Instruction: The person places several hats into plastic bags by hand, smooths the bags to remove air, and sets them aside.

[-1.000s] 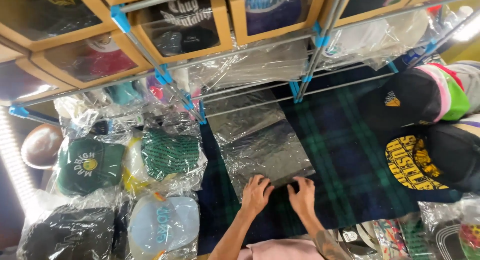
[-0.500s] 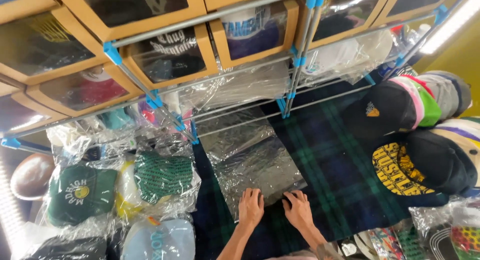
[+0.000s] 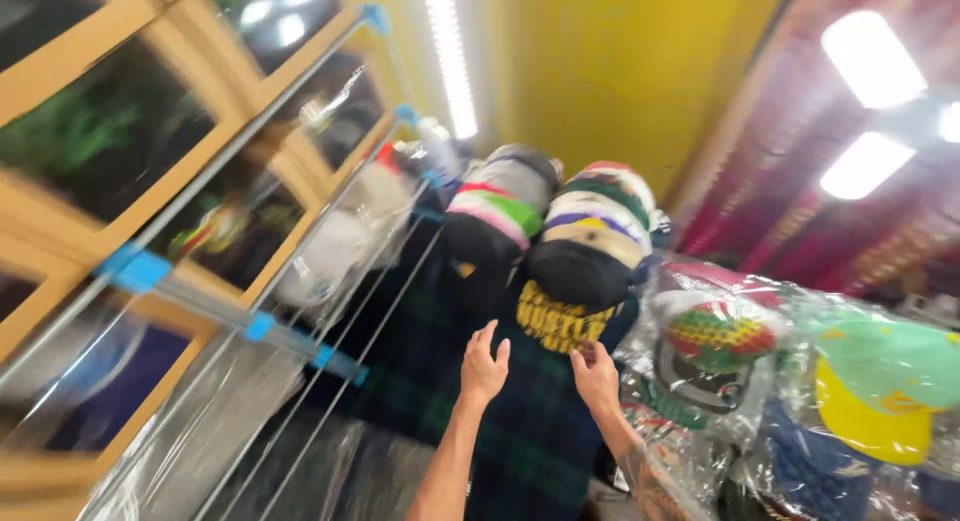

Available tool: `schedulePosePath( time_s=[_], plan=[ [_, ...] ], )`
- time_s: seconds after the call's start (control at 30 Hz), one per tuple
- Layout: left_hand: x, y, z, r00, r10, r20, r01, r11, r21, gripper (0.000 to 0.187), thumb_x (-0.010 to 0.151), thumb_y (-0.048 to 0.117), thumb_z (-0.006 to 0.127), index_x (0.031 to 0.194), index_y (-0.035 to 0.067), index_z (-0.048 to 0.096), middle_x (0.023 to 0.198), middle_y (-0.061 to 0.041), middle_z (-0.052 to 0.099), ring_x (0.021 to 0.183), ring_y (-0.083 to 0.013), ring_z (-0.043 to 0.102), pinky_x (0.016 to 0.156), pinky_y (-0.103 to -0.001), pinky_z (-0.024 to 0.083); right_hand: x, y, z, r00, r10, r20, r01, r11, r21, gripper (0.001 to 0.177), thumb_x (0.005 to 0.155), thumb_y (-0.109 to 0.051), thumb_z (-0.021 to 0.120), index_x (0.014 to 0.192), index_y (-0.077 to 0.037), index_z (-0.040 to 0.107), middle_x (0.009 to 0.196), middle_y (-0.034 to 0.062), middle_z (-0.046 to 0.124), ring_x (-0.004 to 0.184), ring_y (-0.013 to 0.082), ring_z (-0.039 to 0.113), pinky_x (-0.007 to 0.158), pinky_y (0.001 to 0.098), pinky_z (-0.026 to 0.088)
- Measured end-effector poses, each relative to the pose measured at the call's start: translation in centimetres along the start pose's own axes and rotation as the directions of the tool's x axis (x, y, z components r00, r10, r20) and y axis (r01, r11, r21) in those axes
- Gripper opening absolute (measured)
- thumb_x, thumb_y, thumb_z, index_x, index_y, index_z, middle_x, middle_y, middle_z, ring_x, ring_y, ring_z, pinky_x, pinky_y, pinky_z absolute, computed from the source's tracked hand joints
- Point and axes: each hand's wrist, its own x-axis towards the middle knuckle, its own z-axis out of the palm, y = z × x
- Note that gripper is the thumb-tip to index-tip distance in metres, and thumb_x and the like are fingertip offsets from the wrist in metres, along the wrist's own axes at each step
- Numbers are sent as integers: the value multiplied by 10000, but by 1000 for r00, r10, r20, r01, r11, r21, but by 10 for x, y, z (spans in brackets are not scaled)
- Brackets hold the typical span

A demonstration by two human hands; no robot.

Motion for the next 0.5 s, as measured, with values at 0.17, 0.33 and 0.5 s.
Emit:
schedulePosePath(
  time_s=[0.17, 0.33, 0.5],
  plan=[
    [62, -10, 85, 789, -447, 422, 522, 849, -78, 741, 1002, 485, 582, 1614, 139, 351, 1570, -221, 433, 1486, -381, 393, 1208, -518, 365, 54, 36, -1, 971, 229, -70, -221, 969, 109, 625, 817, -368, 810, 1320, -42, 634, 905, 133, 791, 688, 218, 790, 784, 405, 619],
    [78, -3, 121, 765, -600, 234, 621, 783, -22, 681, 953, 454, 603, 1513, 115, 415, 1348, -216, 501, 1223, -476, 557, 1057, -549, 480, 18, -49, -26, 894, 446, 37, -437, 854, 284, 499, 928, -274, 749, 1307, -6, 568, 1034, 135, 771, 750, 217, 729, 775, 384, 559],
    [78, 1, 97, 571, -753, 327, 821, 512, -252, 511, 889, 429, 741, 1218, 43, 682, 1215, -143, 739, 1118, -323, 710, 951, -411, 585, 8, -38, -23, 902, 416, 115, -426, 814, 396, 481, 942, -311, 734, 1281, 7, 612, 1137, 143, 689, 803, 235, 676, 776, 357, 531]
  ],
)
